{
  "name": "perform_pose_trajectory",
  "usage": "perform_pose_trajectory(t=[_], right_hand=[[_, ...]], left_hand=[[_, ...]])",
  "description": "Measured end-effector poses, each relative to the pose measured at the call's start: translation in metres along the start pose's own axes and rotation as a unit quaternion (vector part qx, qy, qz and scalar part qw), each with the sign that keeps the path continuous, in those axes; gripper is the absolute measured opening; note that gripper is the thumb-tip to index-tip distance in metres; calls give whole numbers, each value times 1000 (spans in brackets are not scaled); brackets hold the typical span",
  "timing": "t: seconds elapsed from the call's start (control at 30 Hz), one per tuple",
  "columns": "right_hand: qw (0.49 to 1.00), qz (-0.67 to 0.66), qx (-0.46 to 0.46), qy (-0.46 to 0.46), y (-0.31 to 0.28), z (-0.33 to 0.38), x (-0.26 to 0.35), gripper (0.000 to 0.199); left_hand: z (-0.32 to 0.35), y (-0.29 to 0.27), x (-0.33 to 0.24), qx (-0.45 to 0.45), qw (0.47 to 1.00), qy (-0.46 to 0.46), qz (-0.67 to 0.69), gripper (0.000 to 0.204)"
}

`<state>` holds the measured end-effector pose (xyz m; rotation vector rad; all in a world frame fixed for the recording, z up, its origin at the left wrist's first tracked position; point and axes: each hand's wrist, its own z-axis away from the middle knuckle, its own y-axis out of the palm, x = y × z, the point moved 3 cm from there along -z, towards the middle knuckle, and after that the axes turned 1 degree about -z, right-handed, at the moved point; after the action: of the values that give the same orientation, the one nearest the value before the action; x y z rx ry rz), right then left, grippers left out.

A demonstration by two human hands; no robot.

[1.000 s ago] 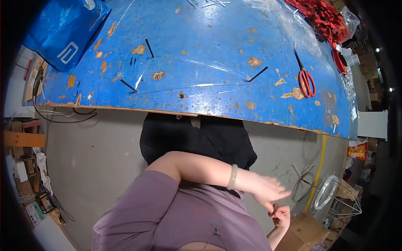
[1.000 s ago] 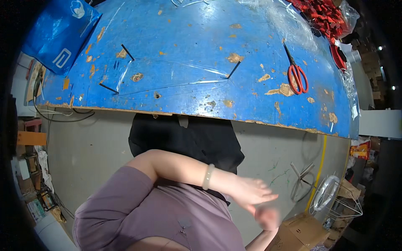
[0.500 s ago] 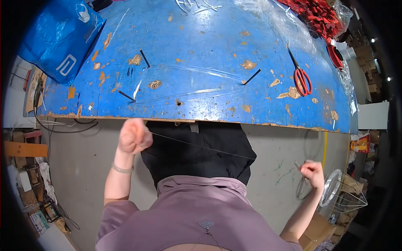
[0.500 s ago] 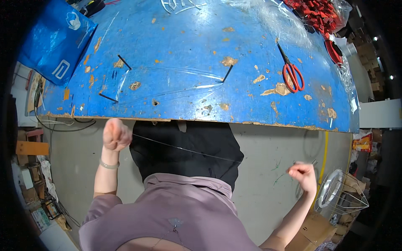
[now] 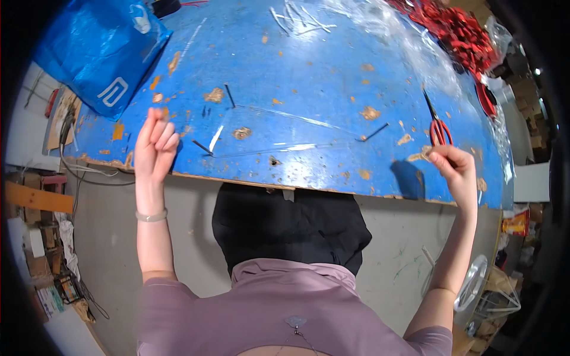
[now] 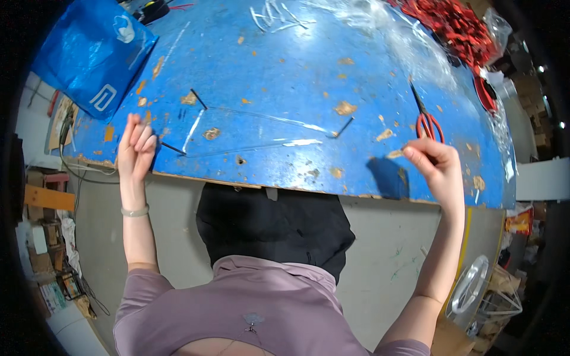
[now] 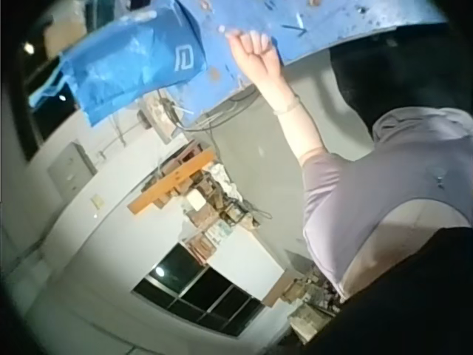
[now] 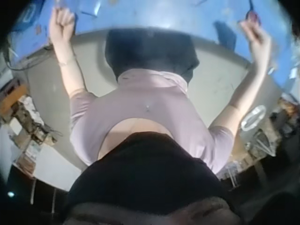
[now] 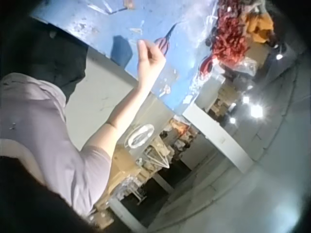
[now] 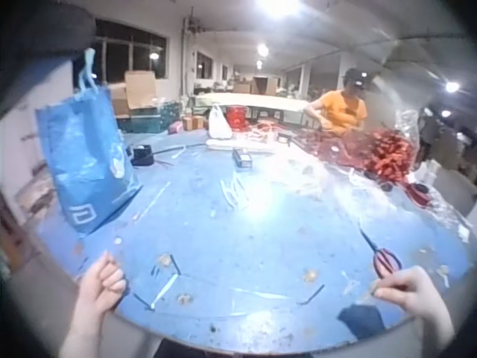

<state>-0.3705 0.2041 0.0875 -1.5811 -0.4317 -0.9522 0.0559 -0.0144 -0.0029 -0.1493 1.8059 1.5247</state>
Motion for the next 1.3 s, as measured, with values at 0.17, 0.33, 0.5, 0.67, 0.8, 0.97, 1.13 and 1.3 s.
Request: perform_pose_trajectory(t=[0.17, 0.33, 0.5, 0.67, 0.8, 0.97, 1.13, 1.3], right_hand=[[993, -91, -71, -17, 10, -72, 3, 15], [986, -109, -123, 7, 1, -134, -34, 22], [978, 175, -114, -14, -15, -113, -97, 32], [959, 215, -119, 144, -46, 13, -127, 31], [953, 65, -137, 264, -41, 137, -134, 25], [910, -29, -157, 382, -10, 260, -146, 22], [880, -208, -177, 388, 24, 311, -110, 19], [912, -207, -150, 321, 36, 292, -70, 13]], left_hand=[[-39, 1, -3, -89, 993, 14, -75, 20], [-64, 14, 8, -90, 939, 56, -328, 20], [-58, 37, 28, 151, 473, 278, -822, 13], [-41, 62, 12, 210, 420, 265, -842, 9], [-17, 102, -9, 101, 523, 267, -803, 11], [21, 168, 107, 412, 714, 240, -513, 8], [108, 240, 280, 610, 615, 163, -473, 45], [168, 253, 335, 705, 566, -157, -398, 49]])
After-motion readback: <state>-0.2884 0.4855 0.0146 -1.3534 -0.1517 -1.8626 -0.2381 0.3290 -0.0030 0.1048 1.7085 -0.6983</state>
